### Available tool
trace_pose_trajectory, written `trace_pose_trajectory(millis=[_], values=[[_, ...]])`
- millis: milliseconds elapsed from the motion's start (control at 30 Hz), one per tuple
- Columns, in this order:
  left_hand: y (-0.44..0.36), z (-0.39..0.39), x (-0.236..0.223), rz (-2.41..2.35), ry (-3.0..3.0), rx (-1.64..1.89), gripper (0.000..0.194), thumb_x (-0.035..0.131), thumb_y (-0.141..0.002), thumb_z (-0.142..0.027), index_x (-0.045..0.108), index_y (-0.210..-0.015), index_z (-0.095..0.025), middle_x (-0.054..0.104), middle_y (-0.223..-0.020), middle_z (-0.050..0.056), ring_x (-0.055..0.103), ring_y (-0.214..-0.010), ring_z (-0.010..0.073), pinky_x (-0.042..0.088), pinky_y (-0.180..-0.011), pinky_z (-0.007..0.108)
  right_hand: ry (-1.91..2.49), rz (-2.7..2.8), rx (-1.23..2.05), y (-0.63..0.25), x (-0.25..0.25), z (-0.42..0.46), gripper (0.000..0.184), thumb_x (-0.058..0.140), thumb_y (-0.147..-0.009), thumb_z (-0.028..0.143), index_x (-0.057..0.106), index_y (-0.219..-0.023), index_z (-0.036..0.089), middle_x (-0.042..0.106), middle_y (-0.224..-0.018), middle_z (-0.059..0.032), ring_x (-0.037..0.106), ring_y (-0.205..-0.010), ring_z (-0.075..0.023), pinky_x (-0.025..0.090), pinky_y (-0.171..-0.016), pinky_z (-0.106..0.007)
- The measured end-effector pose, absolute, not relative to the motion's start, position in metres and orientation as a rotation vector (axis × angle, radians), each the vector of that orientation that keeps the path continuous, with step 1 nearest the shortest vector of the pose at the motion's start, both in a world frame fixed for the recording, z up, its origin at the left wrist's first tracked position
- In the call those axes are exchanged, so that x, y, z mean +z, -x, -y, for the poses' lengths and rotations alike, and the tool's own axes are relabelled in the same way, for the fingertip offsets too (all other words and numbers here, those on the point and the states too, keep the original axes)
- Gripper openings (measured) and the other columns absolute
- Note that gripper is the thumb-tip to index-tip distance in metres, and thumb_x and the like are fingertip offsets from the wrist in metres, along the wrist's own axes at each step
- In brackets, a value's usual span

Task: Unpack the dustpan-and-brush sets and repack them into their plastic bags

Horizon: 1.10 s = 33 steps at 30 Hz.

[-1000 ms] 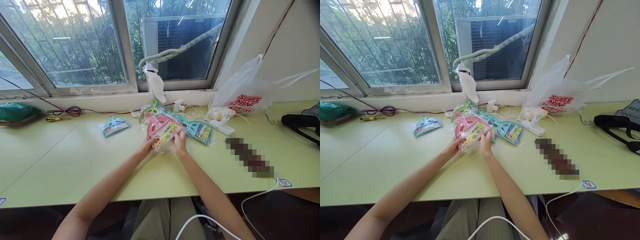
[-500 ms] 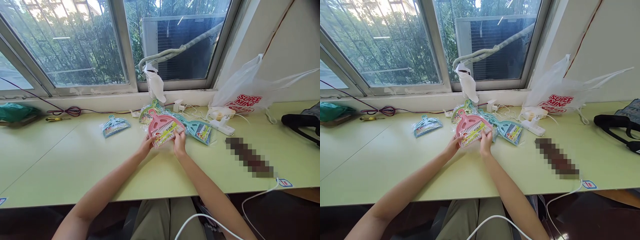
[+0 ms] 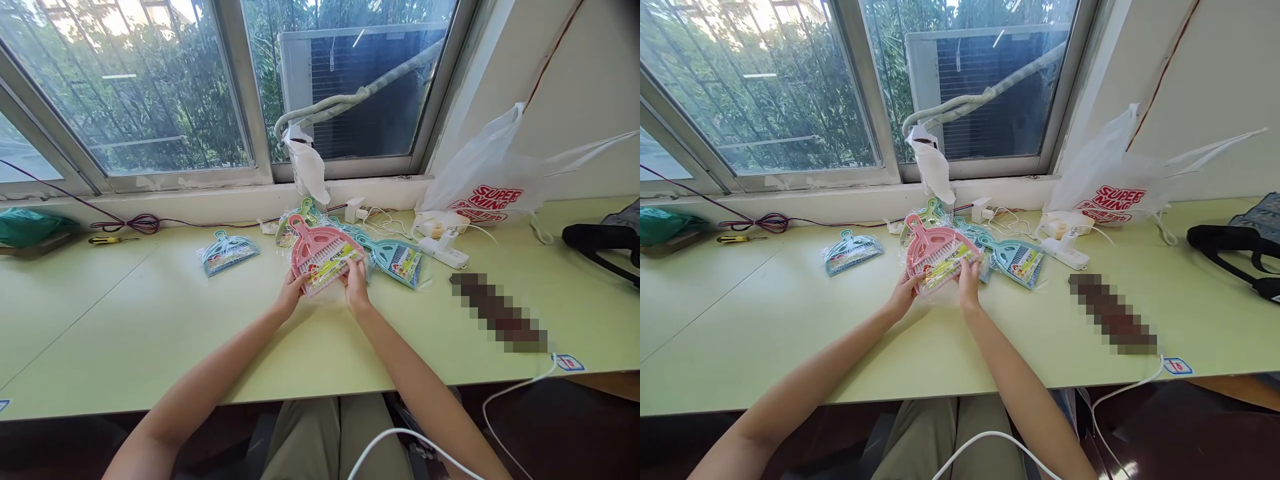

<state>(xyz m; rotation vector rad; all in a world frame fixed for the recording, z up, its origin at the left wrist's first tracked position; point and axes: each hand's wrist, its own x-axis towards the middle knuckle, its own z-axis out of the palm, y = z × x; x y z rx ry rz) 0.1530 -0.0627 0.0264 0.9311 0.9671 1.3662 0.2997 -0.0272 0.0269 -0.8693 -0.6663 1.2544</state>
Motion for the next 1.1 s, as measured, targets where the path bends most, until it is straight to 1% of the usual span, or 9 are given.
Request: trace_pose_trajectory(millis=[133, 233, 333, 400, 533, 667, 767, 933, 1100], values=[[-0.150, 0.062, 0.026, -0.962, -0.960, 1.389, 0.059, 0.075, -0.067, -0.035, 0.055, -0.120, -0.017, 0.070, -0.103, 0.006, 0.067, -0.085, 0.0190, 0.053, -0.066, 0.025, 0.787, 0.710, 1.308, -0.299, 0.032, 0.032, 0.049, 0.062, -0.066, 0.027, 0.052, -0.114, 0.030, 0.064, -0.119, 0.0005, 0.063, -0.107, -0.0194, 0.058, -0.082, -0.032], [-0.150, 0.064, 0.029, -0.935, -0.997, 1.353, 0.062, 0.073, -0.072, -0.036, 0.051, -0.126, -0.016, 0.070, -0.101, 0.008, 0.069, -0.079, 0.0204, 0.055, -0.063, 0.028, 0.783, 0.724, 1.312, -0.300, 0.031, 0.032, 0.050, 0.063, -0.064, 0.021, 0.052, -0.112, 0.029, 0.065, -0.117, 0.0005, 0.063, -0.107, -0.0195, 0.058, -0.083, -0.033], [-0.153, 0.069, 0.034, -0.902, -1.049, 1.262, 0.059, 0.070, -0.076, -0.037, 0.049, -0.128, -0.016, 0.069, -0.106, 0.011, 0.070, -0.070, 0.0219, 0.057, -0.060, 0.032, 0.795, 0.733, 1.304, -0.301, 0.029, 0.031, 0.050, 0.064, -0.063, 0.021, 0.053, -0.111, 0.028, 0.065, -0.115, -0.0002, 0.063, -0.106, -0.0200, 0.058, -0.083, -0.034], [-0.155, 0.073, 0.036, -0.901, -1.062, 1.228, 0.057, 0.069, -0.078, -0.036, 0.050, -0.127, -0.015, 0.069, -0.106, 0.012, 0.070, -0.069, 0.0222, 0.057, -0.060, 0.032, 0.790, 0.731, 1.293, -0.302, 0.028, 0.030, 0.049, 0.065, -0.063, 0.021, 0.054, -0.110, 0.027, 0.066, -0.115, -0.0008, 0.063, -0.106, -0.0201, 0.058, -0.084, -0.035], [-0.155, 0.075, 0.036, -0.914, -1.063, 1.136, 0.058, 0.068, -0.080, -0.036, 0.048, -0.130, -0.012, 0.071, -0.094, 0.011, 0.072, -0.071, 0.0240, 0.059, -0.062, 0.032, 0.763, 0.737, 1.250, -0.303, 0.028, 0.029, 0.044, 0.066, -0.064, 0.021, 0.054, -0.106, 0.028, 0.066, -0.112, -0.0010, 0.064, -0.106, -0.0200, 0.058, -0.085, -0.035], [-0.153, 0.072, 0.033, -0.919, -1.084, 1.102, 0.056, 0.068, -0.081, -0.034, 0.049, -0.129, -0.013, 0.071, -0.101, 0.012, 0.072, -0.073, 0.0228, 0.059, -0.065, 0.032, 0.774, 0.767, 1.227, -0.305, 0.028, 0.029, 0.043, 0.064, -0.066, 0.019, 0.053, -0.107, 0.027, 0.066, -0.110, -0.0027, 0.064, -0.105, -0.0206, 0.058, -0.083, -0.034], [-0.151, 0.071, 0.033, -0.941, -1.109, 1.098, 0.052, 0.068, -0.080, -0.034, 0.053, -0.125, -0.012, 0.071, -0.101, 0.013, 0.071, -0.070, 0.0212, 0.059, -0.065, 0.032, 0.783, 0.762, 1.229, -0.305, 0.028, 0.028, 0.043, 0.065, -0.066, 0.019, 0.053, -0.107, 0.026, 0.066, -0.108, -0.0027, 0.065, -0.103, -0.0203, 0.058, -0.081, -0.033], [-0.149, 0.070, 0.036, -0.985, -1.142, 1.132, 0.052, 0.069, -0.077, -0.033, 0.055, -0.122, -0.009, 0.072, -0.093, 0.013, 0.068, -0.063, 0.0188, 0.055, -0.051, 0.026, 0.769, 0.729, 1.268, -0.302, 0.028, 0.029, 0.048, 0.065, -0.063, 0.020, 0.053, -0.108, 0.028, 0.066, -0.110, -0.0003, 0.065, -0.101, -0.0180, 0.059, -0.079, -0.031], [-0.146, 0.070, 0.039, -0.974, -1.163, 1.099, 0.057, 0.068, -0.077, -0.033, 0.051, -0.126, -0.009, 0.072, -0.092, 0.015, 0.068, -0.059, 0.0191, 0.049, -0.045, 0.023, 0.789, 0.705, 1.313, -0.301, 0.027, 0.028, 0.049, 0.065, -0.062, 0.020, 0.053, -0.109, 0.028, 0.065, -0.112, -0.0003, 0.065, -0.101, -0.0176, 0.059, -0.078, -0.029]])
